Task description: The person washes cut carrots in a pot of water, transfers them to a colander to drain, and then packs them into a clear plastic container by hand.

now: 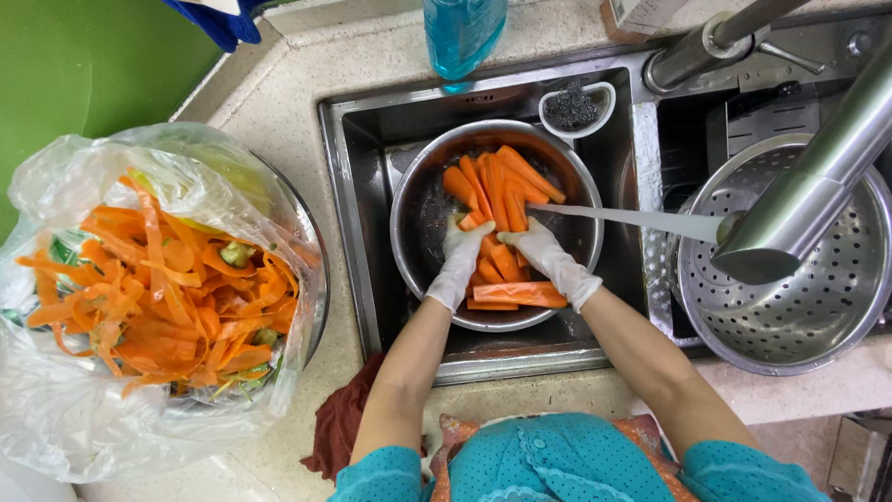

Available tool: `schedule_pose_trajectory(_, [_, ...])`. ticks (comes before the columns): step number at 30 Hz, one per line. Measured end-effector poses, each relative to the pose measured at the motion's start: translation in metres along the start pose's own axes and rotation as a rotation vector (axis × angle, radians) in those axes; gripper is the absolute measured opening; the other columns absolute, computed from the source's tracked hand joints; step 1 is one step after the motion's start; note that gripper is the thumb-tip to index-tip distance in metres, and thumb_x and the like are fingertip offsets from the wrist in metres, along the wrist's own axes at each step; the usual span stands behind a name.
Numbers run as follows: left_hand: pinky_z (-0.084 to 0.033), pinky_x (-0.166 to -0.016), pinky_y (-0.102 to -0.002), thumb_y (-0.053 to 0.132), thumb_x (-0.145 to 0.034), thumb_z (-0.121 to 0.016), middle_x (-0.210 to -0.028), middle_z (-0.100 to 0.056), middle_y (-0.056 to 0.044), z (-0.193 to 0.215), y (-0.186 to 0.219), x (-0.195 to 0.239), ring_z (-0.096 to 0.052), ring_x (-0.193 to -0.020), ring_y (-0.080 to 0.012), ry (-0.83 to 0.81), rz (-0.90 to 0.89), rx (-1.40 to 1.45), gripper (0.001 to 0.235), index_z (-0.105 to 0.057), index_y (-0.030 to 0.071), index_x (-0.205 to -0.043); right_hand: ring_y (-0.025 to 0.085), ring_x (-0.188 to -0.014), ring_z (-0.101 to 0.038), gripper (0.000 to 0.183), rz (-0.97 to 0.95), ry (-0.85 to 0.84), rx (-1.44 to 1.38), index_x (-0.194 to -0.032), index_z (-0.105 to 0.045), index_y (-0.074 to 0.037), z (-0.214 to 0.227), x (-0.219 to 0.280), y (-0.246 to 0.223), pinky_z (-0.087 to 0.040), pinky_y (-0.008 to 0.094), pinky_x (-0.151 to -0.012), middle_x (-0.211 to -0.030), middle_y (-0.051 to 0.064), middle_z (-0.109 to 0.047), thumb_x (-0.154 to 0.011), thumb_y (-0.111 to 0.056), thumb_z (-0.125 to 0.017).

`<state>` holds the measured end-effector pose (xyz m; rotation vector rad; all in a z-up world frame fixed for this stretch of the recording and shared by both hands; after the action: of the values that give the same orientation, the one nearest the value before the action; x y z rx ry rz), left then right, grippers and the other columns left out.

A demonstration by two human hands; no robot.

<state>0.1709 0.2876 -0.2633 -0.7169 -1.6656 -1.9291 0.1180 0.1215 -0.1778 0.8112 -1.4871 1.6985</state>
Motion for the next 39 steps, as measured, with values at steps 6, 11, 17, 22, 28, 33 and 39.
schedule_pose_trajectory(6, [-0.052,-0.097,-0.041,0.013,-0.065,-0.091,-0.123,-0.064,-0.02,0.021,0.071,0.003,-0.063,-0.112,-0.0334,-0.127,-0.285,-0.51,0.092,-0.047,0.005,-0.146,0.042,-0.132,-0.046,0.111,0.21,0.192,0.56,-0.153,-0.028,0.005,0.051,-0.009,-0.041,-0.039,0.043,-0.11,-0.146,0.033,-0.046,-0.074,-0.042,-0.089])
schedule_pose_trajectory(11, [-0.045,-0.103,-0.04,0.025,-0.076,-0.091,-0.136,-0.055,-0.022,0.054,0.064,-0.027,-0.055,-0.124,-0.0348,-0.028,-0.199,-0.096,0.087,-0.045,-0.001,-0.145,0.042,-0.14,-0.05,0.09,0.416,0.503,0.308,-0.153,-0.041,0.003,0.062,-0.061,-0.021,-0.039,0.046,-0.118,-0.151,0.029,-0.051,-0.09,-0.049,-0.08])
schedule_pose_trajectory(17, [-0.048,-0.101,-0.029,0.043,-0.086,-0.076,-0.132,-0.063,-0.007,0.012,0.018,-0.026,-0.061,-0.119,-0.0179,-0.333,0.069,0.425,0.064,-0.057,0.009,-0.137,0.028,-0.127,-0.058,0.085,0.253,-0.087,-0.475,-0.151,-0.041,-0.005,-0.013,-0.068,0.003,-0.046,0.04,-0.109,-0.138,0.016,-0.06,-0.082,-0.039,-0.079])
schedule_pose_trajectory(22, [-0.052,-0.089,-0.03,0.04,-0.091,-0.077,-0.111,-0.067,-0.004,0.011,0.029,-0.009,-0.064,-0.101,-0.0154,-0.44,0.096,0.305,0.048,-0.063,0.005,-0.121,0.022,-0.121,-0.064,0.07,0.133,-0.278,-0.46,-0.146,-0.052,-0.005,-0.013,-0.042,-0.001,-0.05,0.034,-0.106,-0.134,0.012,-0.067,-0.089,-0.037,-0.076])
schedule_pose_trajectory(28, [-0.052,-0.091,-0.035,0.027,-0.082,-0.084,-0.113,-0.07,-0.016,-0.022,0.066,0.03,-0.065,-0.103,-0.0244,-0.745,-0.047,-0.223,0.055,-0.067,-0.002,-0.125,0.032,-0.112,-0.068,0.071,-0.088,-0.063,0.029,-0.144,-0.057,-0.001,0.053,-0.04,0.042,-0.056,0.042,-0.094,-0.125,0.019,-0.071,-0.08,-0.023,-0.078])
schedule_pose_trajectory(33, [-0.036,-0.113,-0.051,0.044,-0.078,-0.084,-0.149,-0.045,-0.022,-0.005,0.125,-0.011,-0.045,-0.138,-0.0342,-0.056,-0.128,-0.579,0.087,-0.047,0.007,-0.147,0.029,-0.123,-0.066,0.092,0.039,0.245,-0.123,-0.153,-0.031,0.003,0.069,-0.067,0.02,-0.054,0.035,-0.103,-0.133,0.023,-0.065,-0.087,-0.038,-0.08])
schedule_pose_trajectory(39, [-0.021,-0.114,-0.061,0.068,-0.078,-0.076,-0.165,-0.018,-0.031,-0.05,0.105,-0.023,-0.021,-0.147,-0.0486,-0.166,-0.405,-1.14,0.094,-0.033,0.032,-0.154,0.042,-0.12,-0.064,0.076,0.278,0.283,0.602,-0.144,-0.05,0.0,0.021,-0.093,0.008,-0.05,0.046,-0.102,-0.131,0.028,-0.065,-0.087,-0.041,-0.079])
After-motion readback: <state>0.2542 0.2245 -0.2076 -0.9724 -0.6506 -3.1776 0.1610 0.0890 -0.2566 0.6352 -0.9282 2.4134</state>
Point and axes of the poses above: each hand's wrist, its own x-axis away from the middle knuckle, its own z-axis out of the back of the hand, y = z × x, the point moved 7 cm from there along -x, towards the middle knuckle
